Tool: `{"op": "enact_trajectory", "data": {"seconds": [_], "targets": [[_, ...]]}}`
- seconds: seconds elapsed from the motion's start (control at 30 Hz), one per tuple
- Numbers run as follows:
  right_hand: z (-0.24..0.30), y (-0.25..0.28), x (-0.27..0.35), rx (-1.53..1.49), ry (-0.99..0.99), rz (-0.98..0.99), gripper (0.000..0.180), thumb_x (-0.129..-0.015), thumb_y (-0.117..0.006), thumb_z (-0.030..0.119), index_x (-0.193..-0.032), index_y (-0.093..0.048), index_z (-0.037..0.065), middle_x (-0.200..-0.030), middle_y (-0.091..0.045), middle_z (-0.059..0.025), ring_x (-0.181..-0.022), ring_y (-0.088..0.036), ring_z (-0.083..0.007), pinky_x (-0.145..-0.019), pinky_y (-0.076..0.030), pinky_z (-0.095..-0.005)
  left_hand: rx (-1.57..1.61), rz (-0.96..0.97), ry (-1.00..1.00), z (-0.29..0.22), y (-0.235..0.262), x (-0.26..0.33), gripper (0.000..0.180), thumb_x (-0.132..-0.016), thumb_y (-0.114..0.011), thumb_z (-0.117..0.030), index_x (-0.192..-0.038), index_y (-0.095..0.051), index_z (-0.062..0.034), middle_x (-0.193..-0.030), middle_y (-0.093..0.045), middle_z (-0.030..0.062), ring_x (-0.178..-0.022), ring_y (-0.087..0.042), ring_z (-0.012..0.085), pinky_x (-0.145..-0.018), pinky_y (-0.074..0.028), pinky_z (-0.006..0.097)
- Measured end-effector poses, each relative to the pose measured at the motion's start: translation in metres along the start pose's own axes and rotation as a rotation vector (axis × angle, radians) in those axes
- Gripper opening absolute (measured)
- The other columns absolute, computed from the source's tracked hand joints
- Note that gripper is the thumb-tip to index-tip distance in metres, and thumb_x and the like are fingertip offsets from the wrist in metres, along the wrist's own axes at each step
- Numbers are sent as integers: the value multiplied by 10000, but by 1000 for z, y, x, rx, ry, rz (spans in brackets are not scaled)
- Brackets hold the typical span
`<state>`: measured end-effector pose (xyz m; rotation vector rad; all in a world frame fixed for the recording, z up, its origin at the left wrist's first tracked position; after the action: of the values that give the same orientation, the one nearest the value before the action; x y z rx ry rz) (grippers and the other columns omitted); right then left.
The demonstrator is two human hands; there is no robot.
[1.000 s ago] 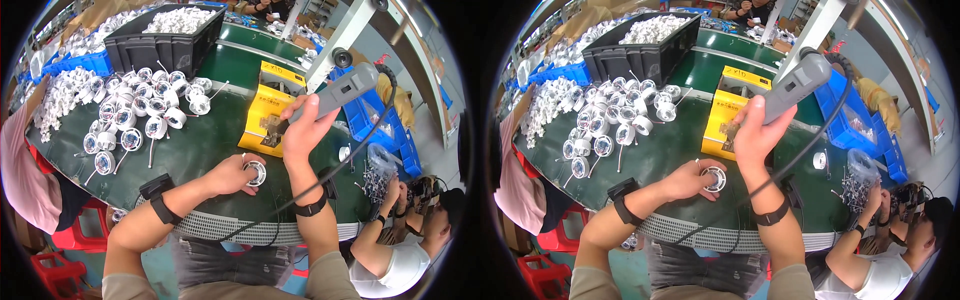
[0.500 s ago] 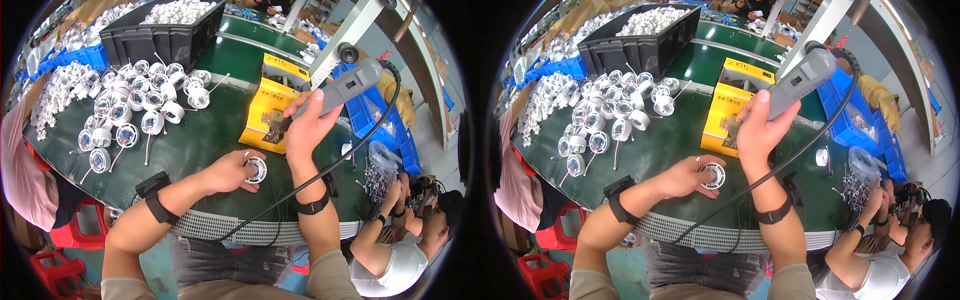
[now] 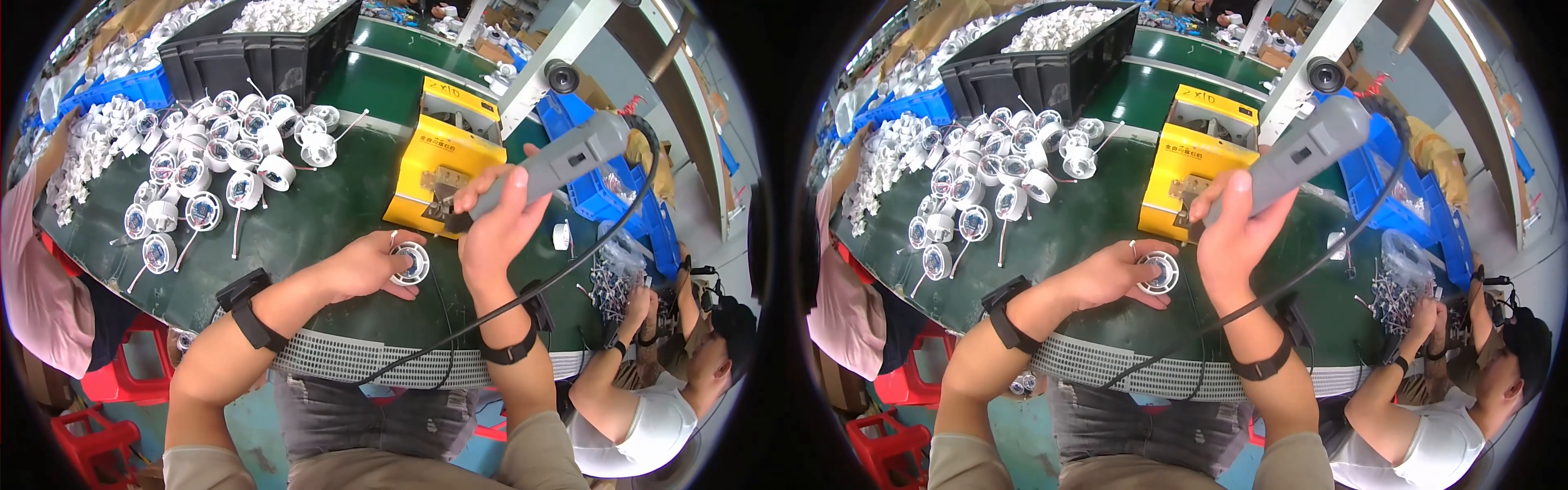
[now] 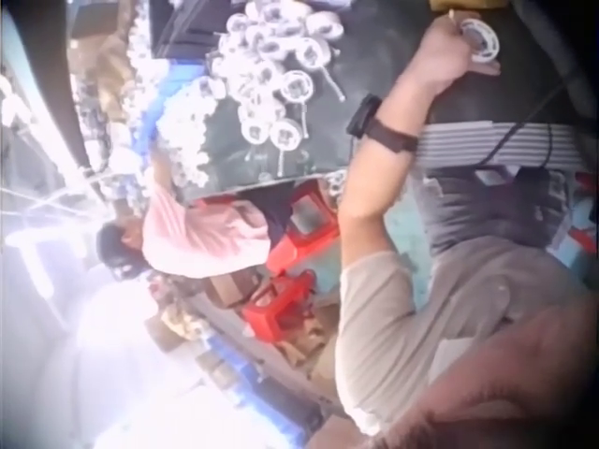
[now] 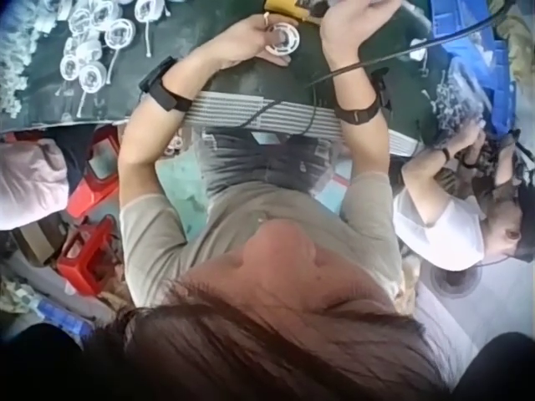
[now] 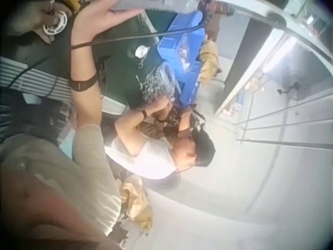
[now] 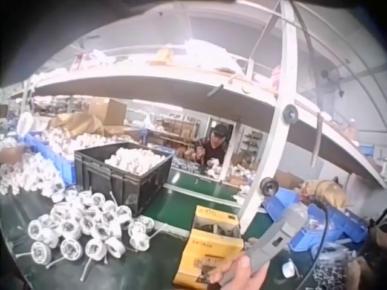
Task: The person fits a wire into a white plastic housing, inserts the assembly into a yellow machine, and uses a power screwdriver to secure it. They then tuck the wire into the housing by hand and place the completed unit onto the workbench.
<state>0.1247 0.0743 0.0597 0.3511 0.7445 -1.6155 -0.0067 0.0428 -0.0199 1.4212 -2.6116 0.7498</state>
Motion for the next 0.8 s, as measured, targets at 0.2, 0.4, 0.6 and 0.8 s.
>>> {"op": "enact_trajectory", "data": {"seconds": [0.2,0.4,0.6,0.8], "targets": [[14,-1,31,-74,-110,23,444,-982,-443,321,-1293,-280,50,-705,-477,-82,-497,-473,-156,-461,-428,-303,-7,11,-26,1,0,-1,361,-967,-430,-46,-1317,-424,41,-1089,-578,139,-892,-650,246,-798,-586,355],[6,-5,42,-71,-126,76,511,-954,-498,349,-1298,-274,45,-704,-477,-83,-503,-487,-162,-472,-445,-309,-11,7,-52,-2,0,-1,336,-966,-428,-41,-1290,-453,46,-1096,-571,140,-908,-641,236,-807,-586,356],[-5,-3,45,-46,-117,106,498,-953,-503,344,-1282,-280,45,-716,-489,-91,-519,-493,-158,-495,-460,-311,14,-6,-43,2,2,-3,329,-958,-429,-31,-1275,-462,50,-1114,-566,138,-909,-641,233,-800,-588,351],[-8,2,45,-79,-44,228,454,-954,-510,321,-1240,-294,42,-717,-490,-92,-519,-493,-154,-500,-466,-299,-16,-2,-47,4,1,-10,328,-960,-433,-46,-1270,-461,54,-1124,-570,148,-913,-644,253,-797,-586,347]]}}
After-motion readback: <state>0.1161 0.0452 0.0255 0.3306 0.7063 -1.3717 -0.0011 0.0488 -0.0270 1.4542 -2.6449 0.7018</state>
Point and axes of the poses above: each hand's wrist, its own x-axis away from the middle knuckle, its own y-axis out of the back of the hand, z = x × y, the point moved 2 cm from there along -x, towards the middle knuckle
